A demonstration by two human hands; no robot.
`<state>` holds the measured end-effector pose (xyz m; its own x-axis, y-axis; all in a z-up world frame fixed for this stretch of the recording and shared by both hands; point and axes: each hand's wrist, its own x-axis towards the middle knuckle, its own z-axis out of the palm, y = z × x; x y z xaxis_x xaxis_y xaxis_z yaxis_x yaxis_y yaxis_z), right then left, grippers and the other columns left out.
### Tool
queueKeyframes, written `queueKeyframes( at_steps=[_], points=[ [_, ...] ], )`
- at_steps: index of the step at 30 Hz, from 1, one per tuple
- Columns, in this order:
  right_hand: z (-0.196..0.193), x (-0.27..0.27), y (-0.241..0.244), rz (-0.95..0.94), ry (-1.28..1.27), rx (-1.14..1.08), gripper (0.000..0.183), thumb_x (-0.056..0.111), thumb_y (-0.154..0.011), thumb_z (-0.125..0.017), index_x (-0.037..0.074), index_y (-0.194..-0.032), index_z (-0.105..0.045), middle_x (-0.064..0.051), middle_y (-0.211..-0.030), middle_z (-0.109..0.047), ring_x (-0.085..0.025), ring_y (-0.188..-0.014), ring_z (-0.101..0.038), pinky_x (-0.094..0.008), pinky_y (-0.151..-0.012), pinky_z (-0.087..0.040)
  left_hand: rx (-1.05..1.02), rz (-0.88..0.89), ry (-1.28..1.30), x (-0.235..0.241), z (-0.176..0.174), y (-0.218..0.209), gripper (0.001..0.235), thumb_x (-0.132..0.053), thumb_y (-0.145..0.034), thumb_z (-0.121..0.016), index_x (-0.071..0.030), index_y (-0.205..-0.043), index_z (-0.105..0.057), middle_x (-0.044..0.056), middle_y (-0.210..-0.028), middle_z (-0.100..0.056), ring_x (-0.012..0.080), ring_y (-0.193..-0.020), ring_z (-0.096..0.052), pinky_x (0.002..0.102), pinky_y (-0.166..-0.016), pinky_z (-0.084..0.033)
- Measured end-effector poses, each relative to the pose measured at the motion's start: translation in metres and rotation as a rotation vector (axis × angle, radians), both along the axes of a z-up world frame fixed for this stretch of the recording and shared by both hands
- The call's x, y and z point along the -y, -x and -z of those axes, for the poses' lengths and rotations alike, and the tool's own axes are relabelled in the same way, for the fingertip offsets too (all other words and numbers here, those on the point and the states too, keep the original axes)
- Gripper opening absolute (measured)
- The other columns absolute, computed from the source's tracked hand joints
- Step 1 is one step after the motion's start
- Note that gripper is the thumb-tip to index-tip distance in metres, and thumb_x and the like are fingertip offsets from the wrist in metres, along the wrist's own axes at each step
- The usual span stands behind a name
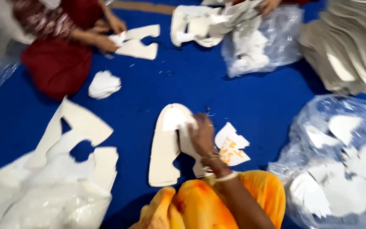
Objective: Stacking and organizing white shoe upper components on a blue floor in a manufacturing setting.
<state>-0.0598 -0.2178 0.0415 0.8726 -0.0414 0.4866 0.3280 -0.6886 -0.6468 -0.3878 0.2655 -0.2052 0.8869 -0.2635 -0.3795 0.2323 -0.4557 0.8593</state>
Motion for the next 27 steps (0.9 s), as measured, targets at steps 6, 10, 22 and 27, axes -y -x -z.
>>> queueKeyframes(
  at_steps=[6,10,22,27],
  points=[
    [0.01,0.038,0.003,0.013,0.135,-0.089,0.044,0.03,-0.104,-0.054,0.006,-0.141,-0.055,-0.02,-0.153,-0.048,-0.041,-0.148,-0.035,-0.056,-0.112,-0.033,-0.175,-0.105,0.074,0.087,-0.185,-0.139,0.026,-0.02,-0.104,-0.052,-0.009,-0.122,-0.067,0.009,-0.096,-0.073,0.0164,-0.091,-0.071,0.028,-0.085,-0.061],
    [0.016,-0.002,-0.011,-0.156,0.33,-0.031,0.051,0.033,-0.107,-0.048,0.005,-0.149,-0.048,-0.017,-0.164,-0.037,-0.036,-0.157,-0.025,-0.055,-0.121,-0.026,0.385,0.006,-0.207,0.218,-0.263,-0.264,0.032,-0.026,-0.1,-0.061,-0.005,-0.123,-0.068,0.015,-0.119,-0.074,0.0305,-0.109,-0.07,0.038,-0.093,-0.055],
    [0.037,-0.064,-0.045,-0.352,0.605,-0.194,0.069,0.055,-0.105,-0.026,0.019,-0.164,-0.02,-0.01,-0.172,-0.013,-0.03,-0.158,-0.005,-0.05,-0.125,-0.005,0.586,0.124,-0.583,0.249,-0.226,-0.313,0.093,-0.043,-0.092,-0.064,-0.001,-0.162,-0.02,0.016,-0.172,-0.009,0.0296,-0.16,-0.005,0.054,-0.126,-0.01],
    [0.038,-0.061,-0.037,-0.335,0.627,-0.209,0.072,0.06,-0.102,-0.028,0.023,-0.163,-0.023,-0.012,-0.171,-0.012,-0.032,-0.157,-0.005,-0.054,-0.123,-0.005,0.537,-0.054,-0.268,0.185,-0.205,-0.288,0.051,-0.022,-0.094,-0.066,-0.014,-0.144,-0.056,0.015,-0.152,-0.054,0.0361,-0.149,-0.036,0.052,-0.119,-0.028]
  ],
)
